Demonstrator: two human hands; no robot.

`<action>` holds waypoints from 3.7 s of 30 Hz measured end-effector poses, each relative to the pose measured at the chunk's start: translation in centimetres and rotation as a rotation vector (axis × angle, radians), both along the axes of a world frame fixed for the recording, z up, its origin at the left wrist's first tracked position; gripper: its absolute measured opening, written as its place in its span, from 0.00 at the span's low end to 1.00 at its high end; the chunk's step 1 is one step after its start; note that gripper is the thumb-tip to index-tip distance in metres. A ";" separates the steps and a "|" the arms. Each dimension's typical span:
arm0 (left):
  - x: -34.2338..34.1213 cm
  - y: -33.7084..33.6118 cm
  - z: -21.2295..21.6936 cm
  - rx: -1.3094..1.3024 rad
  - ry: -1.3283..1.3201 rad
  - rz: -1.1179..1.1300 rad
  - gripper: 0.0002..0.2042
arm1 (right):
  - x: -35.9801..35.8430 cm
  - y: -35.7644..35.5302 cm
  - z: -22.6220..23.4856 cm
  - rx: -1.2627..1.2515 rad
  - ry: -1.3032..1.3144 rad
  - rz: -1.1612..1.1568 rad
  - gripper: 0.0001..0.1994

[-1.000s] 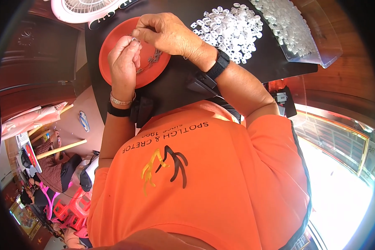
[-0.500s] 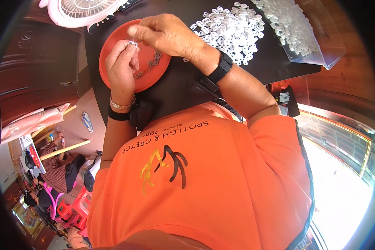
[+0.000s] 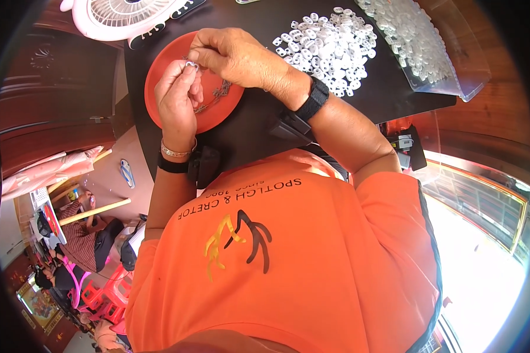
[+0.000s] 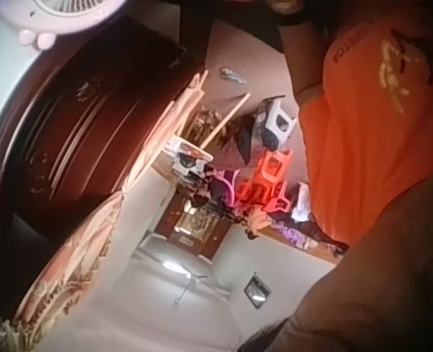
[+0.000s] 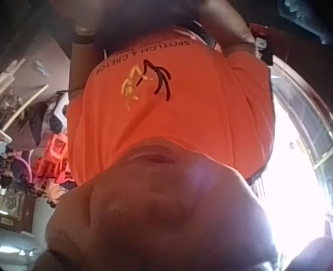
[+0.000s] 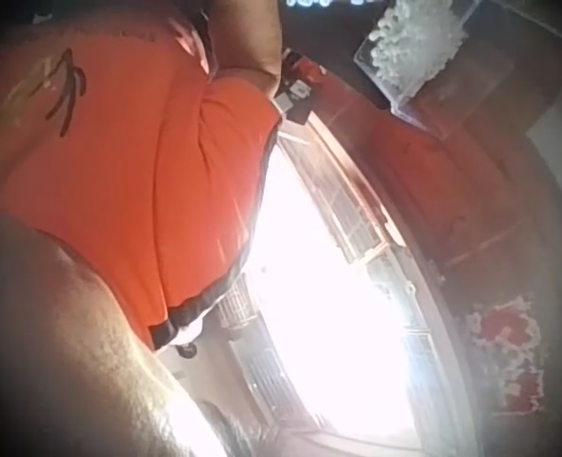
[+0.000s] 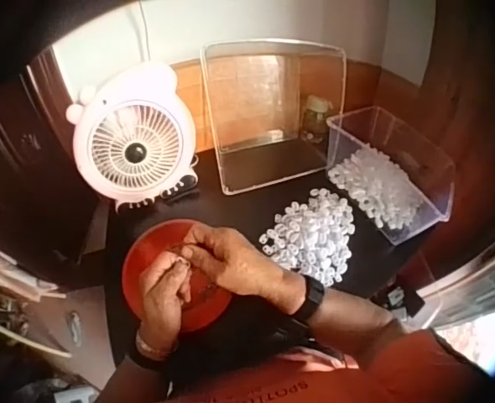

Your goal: Picking up small white plastic components from a container and placing them onto a red plate for assembly or sorting.

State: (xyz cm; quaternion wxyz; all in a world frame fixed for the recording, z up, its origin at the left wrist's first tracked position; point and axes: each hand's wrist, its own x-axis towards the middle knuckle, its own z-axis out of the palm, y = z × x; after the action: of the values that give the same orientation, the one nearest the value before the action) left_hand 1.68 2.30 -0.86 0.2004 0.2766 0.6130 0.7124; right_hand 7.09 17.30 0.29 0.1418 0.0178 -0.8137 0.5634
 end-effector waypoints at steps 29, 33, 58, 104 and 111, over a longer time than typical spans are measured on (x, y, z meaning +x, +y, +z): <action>1.2 -4.3 3.8 0.008 0.157 0.059 0.11 | 5.0 2.3 6.6 0.487 0.182 -0.301 0.06; 2.2 -7.1 0.7 -0.143 0.069 0.043 0.12 | 6.7 4.0 2.0 0.731 -0.140 -0.145 0.10; 4.9 -7.6 -0.7 -0.073 0.121 0.042 0.09 | 10.0 10.6 2.1 1.101 0.041 -0.328 0.06; 5.2 -4.7 1.2 0.248 -0.185 -0.319 0.09 | 8.1 -1.9 2.5 -0.378 -0.076 0.054 0.05; 4.5 -6.0 0.1 0.300 -0.330 -0.285 0.09 | 7.9 -5.1 0.9 -0.200 0.072 0.093 0.10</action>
State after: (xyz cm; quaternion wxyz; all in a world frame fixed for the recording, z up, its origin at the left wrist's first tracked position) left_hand 6.17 -3.66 -0.74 0.3529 0.2669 0.4145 0.7953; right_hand 14.96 12.18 1.21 0.1459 0.0614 -0.7460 0.6469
